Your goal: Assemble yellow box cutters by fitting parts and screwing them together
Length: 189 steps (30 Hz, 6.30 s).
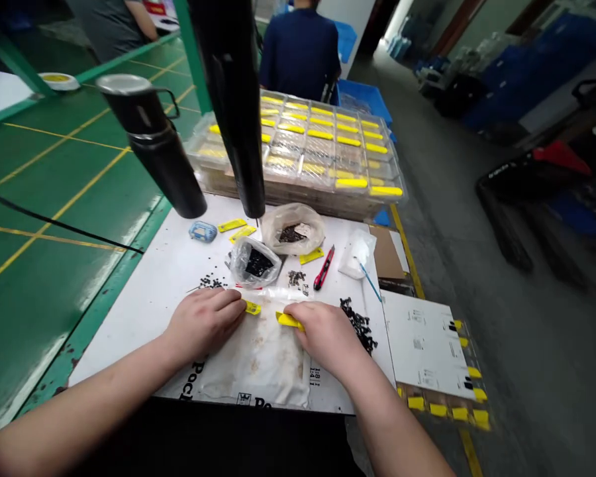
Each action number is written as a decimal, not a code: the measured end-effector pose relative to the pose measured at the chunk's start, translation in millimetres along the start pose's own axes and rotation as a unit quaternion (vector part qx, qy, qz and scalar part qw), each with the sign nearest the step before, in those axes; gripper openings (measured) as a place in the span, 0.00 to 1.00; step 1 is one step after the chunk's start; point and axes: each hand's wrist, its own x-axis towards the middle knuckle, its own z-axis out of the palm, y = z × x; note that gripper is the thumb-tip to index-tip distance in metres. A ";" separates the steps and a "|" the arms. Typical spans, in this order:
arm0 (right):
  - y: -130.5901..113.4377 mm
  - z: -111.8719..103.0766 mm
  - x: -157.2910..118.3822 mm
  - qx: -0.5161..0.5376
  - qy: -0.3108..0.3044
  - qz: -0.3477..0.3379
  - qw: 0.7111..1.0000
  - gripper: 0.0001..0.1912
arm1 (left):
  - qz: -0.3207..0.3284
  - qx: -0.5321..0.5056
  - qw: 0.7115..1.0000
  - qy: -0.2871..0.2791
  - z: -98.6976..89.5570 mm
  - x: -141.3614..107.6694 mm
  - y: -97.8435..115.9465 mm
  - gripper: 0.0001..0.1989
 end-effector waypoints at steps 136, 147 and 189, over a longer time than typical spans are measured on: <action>1.0 21.6 -65.1 0.022 -0.010 0.042 0.999 0.10 | -0.057 -0.116 0.992 0.003 -10.8 -51.4 14.8 0.05; 4.0 42.2 -55.1 -0.013 0.114 0.071 0.991 0.16 | -0.062 -0.075 0.994 0.044 -1.3 -39.6 8.2 0.06; 7.1 44.8 -50.8 -0.031 0.150 0.050 0.987 0.14 | -0.082 -0.089 0.991 0.057 2.2 -39.6 7.2 0.08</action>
